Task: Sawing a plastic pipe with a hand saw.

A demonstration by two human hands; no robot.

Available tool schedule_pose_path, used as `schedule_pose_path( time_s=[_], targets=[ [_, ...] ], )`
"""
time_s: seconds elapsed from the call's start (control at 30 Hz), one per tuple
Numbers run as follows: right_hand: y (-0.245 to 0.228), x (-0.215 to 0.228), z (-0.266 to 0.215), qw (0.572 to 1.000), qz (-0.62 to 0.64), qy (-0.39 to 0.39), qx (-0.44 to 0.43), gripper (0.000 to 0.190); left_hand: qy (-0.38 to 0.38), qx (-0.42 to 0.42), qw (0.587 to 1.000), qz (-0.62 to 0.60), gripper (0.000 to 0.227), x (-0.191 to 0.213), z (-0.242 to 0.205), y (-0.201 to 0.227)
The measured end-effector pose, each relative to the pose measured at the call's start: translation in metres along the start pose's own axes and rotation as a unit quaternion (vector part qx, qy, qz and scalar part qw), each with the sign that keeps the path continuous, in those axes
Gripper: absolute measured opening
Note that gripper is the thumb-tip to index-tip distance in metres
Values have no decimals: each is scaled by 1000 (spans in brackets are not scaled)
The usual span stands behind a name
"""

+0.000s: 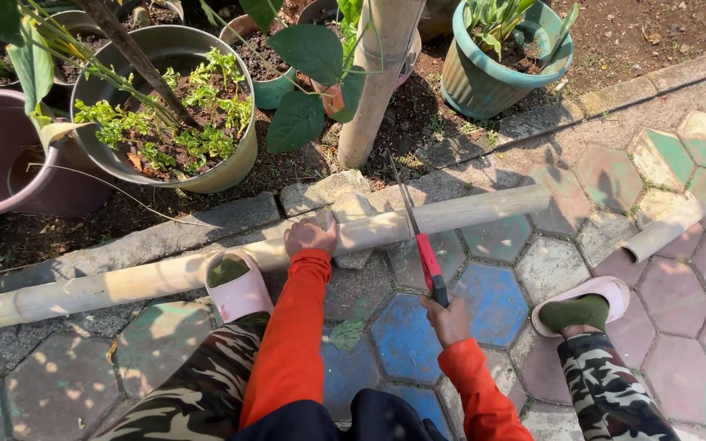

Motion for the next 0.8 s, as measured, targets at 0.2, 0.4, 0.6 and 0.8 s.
schedule_pose_path(
  time_s=[0.2,0.4,0.6,0.8],
  targets=[
    [13,3,-13,999,48,-13,16,27,-61,44,997,-37,63,20,-16,3],
    [-9,11,-18,998,50,-26,-41,24,-43,23,998,-38,59,11,-9,2],
    [0,9,5,997,45,-14,-57,23,-72,13,997,-21,68,4,4,3],
    [-12,-6,20,997,60,-22,-46,21,-226,54,972,-14,78,-4,4,6]
  ],
)
Point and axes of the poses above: each hand's wrist, its own z-axis towards the middle knuckle, its own x-axis out of the back of the hand, y = z × x, the point moved 9 cm from there along z, towards the middle knuckle, and after that the axes turned 10 degrees about -y, right-handed, at the moved point
